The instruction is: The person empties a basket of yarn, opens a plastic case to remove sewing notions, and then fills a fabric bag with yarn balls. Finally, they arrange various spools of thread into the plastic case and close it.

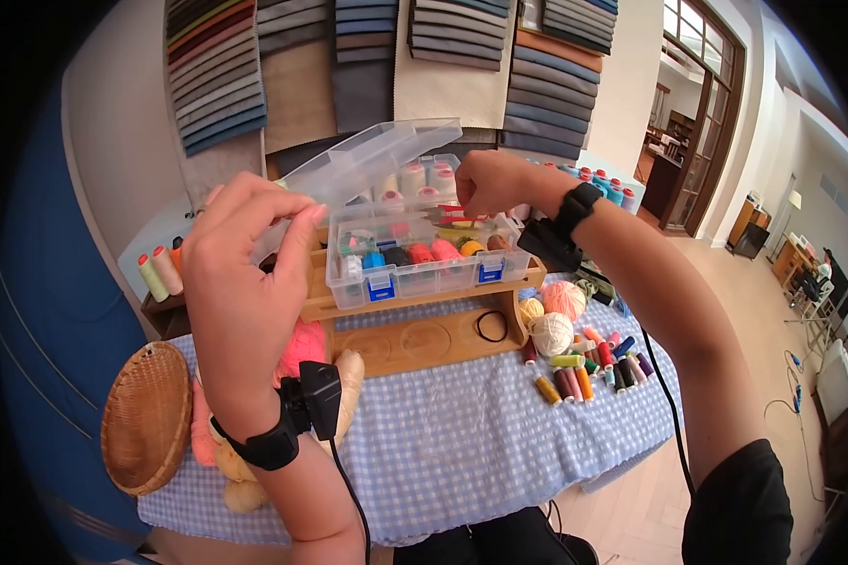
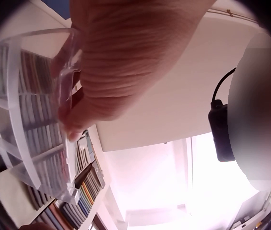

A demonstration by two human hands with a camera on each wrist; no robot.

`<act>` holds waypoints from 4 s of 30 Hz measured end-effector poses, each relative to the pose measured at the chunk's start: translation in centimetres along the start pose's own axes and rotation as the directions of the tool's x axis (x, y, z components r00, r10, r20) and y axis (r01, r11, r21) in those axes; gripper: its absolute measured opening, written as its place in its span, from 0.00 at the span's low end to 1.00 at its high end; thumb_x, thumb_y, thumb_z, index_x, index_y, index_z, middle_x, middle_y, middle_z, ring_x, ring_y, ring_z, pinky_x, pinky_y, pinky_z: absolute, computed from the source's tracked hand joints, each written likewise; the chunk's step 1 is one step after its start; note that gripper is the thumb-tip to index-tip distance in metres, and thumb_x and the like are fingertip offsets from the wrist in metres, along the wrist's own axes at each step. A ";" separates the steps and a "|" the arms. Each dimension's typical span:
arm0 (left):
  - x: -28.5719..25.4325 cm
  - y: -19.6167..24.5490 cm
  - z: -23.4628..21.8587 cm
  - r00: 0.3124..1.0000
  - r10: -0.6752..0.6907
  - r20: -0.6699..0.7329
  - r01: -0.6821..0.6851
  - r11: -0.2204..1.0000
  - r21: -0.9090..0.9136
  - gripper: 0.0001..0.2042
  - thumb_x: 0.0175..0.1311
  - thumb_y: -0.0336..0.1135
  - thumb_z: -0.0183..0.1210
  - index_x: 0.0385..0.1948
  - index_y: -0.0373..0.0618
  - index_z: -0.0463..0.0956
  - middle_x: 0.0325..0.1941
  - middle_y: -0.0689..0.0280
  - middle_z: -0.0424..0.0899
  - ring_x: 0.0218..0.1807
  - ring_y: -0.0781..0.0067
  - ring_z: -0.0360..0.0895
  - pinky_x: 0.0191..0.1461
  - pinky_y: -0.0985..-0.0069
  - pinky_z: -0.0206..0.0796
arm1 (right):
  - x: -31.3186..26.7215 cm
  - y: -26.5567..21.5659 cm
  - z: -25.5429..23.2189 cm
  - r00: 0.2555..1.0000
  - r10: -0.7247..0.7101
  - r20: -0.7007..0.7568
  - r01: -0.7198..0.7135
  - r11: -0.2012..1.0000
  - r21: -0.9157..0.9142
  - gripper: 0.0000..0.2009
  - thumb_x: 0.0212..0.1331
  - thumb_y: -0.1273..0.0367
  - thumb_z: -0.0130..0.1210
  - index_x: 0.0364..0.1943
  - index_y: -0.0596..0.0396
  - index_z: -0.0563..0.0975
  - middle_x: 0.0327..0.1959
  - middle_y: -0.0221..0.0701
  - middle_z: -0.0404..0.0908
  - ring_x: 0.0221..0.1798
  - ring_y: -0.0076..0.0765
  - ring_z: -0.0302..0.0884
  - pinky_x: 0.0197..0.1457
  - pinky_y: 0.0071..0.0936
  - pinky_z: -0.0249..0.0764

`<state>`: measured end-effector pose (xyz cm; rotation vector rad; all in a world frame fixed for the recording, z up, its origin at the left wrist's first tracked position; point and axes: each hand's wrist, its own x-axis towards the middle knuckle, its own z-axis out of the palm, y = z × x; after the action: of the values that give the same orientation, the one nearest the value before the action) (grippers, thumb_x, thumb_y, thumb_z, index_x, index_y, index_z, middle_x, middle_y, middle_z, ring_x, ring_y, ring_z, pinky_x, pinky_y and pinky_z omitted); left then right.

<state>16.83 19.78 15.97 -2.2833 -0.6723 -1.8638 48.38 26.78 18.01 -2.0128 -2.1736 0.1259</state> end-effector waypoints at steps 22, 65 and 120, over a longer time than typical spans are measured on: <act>0.2 -0.1 0.9 0.996 0.089 0.030 -0.089 0.996 0.012 0.05 0.54 0.23 0.68 0.27 0.36 0.81 0.28 0.62 0.80 0.33 0.60 0.75 0.40 0.69 0.66 | 0.0 0.1 -0.2 1.000 0.014 0.028 -0.013 0.999 -0.031 0.13 0.60 0.61 0.63 0.40 0.56 0.85 0.31 0.34 0.88 0.28 0.28 0.84 0.31 0.26 0.80; -1.8 0.0 5.6 0.797 -0.242 0.553 0.185 0.970 0.158 0.17 0.60 0.43 0.70 0.42 0.38 0.86 0.43 0.53 0.84 0.50 0.50 0.80 0.56 0.61 0.70 | -10.1 1.1 6.0 0.816 0.294 -0.498 -0.019 0.874 0.485 0.21 0.50 0.65 0.63 0.46 0.64 0.83 0.27 0.49 0.85 0.36 0.53 0.86 0.46 0.40 0.81; -1.8 -1.4 4.1 0.672 -0.551 0.495 0.679 0.726 -0.114 0.41 0.64 0.51 0.70 0.72 0.39 0.61 0.47 0.62 0.79 0.52 0.78 0.78 0.52 0.78 0.73 | -14.0 2.4 3.3 0.981 0.174 -0.082 0.071 0.072 0.995 0.22 0.70 0.59 0.51 0.54 0.68 0.72 0.37 0.44 0.83 0.23 0.37 0.82 0.22 0.29 0.78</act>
<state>19.65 22.02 13.04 -2.9822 -1.5158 -1.7638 51.11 13.24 13.29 -1.0739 -1.0943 1.0948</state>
